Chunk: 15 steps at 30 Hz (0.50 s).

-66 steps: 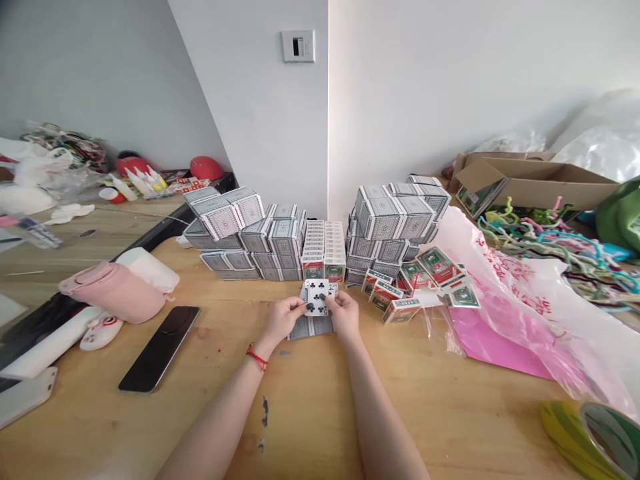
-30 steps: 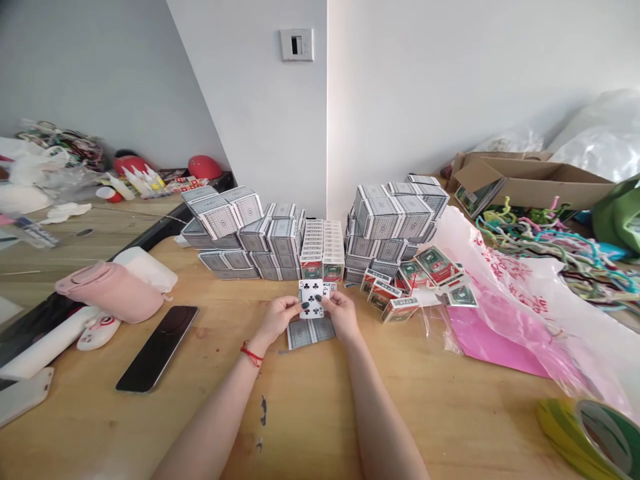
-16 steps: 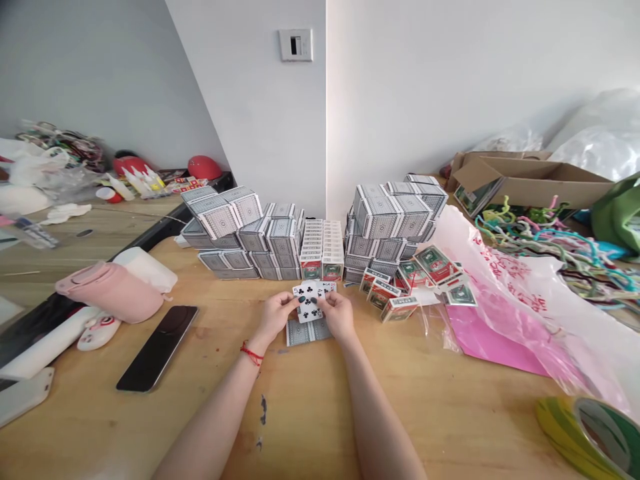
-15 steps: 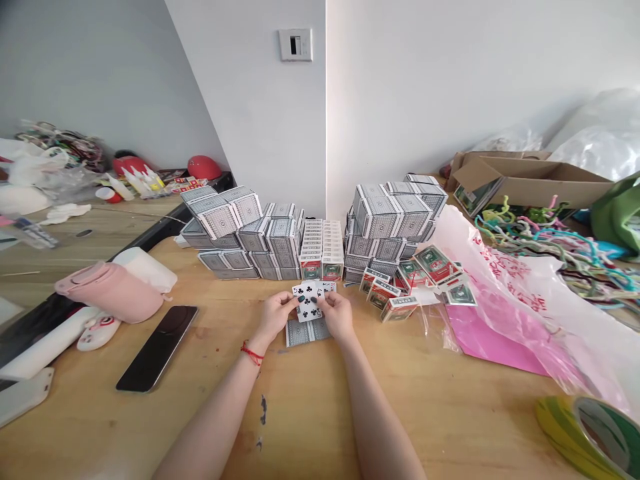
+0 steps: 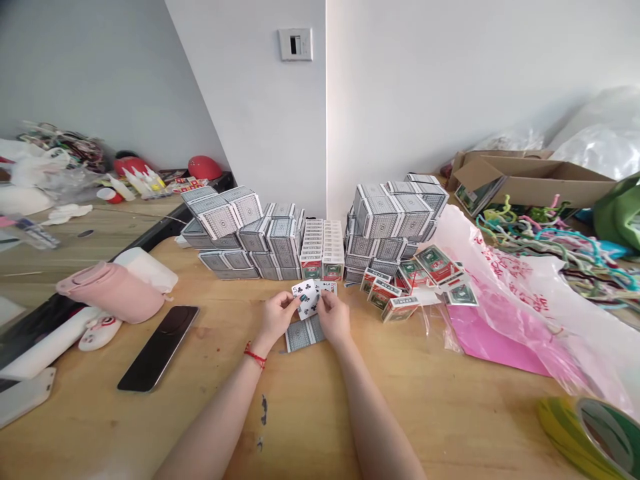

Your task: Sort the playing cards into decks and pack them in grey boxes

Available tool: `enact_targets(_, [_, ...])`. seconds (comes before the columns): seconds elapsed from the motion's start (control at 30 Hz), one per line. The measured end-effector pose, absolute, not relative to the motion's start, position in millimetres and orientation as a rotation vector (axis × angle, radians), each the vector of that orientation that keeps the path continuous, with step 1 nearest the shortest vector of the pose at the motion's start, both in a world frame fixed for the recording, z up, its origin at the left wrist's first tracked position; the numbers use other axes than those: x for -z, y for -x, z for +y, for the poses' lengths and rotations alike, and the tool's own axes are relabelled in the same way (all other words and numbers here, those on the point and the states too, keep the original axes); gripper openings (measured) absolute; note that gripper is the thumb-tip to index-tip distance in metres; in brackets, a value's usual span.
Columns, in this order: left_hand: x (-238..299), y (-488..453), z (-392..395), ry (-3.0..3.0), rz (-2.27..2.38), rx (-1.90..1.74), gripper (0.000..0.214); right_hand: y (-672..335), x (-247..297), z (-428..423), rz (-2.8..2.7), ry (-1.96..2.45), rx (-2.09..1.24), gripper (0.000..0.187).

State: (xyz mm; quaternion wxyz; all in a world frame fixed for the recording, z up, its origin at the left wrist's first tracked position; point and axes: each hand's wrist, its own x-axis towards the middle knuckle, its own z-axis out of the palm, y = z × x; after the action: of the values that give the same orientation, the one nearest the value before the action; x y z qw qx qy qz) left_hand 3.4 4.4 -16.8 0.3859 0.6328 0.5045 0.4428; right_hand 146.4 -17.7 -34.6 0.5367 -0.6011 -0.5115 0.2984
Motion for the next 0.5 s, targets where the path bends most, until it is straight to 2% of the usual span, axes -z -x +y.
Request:
enact_targets(0.23, [22.3,-7.0,2.8,-1.554,1.156,-1.068,0.027,-126.7,38.9,-26.3,-1.288,1.677,-0.337,0.025])
enact_targets(0.37, [22.2,-5.8,4.5,-1.578,1.168,-1.094,0.026,-123.3,36.8,-26.3,-1.208,1.665,-0.393,0.026])
enact_targets(0.5, [18.2,-7.1,4.4,-1.675,1.219,-1.105,0.024,-129.8,31.4,-22.9,-1.229,1.572,-0.512,0.038])
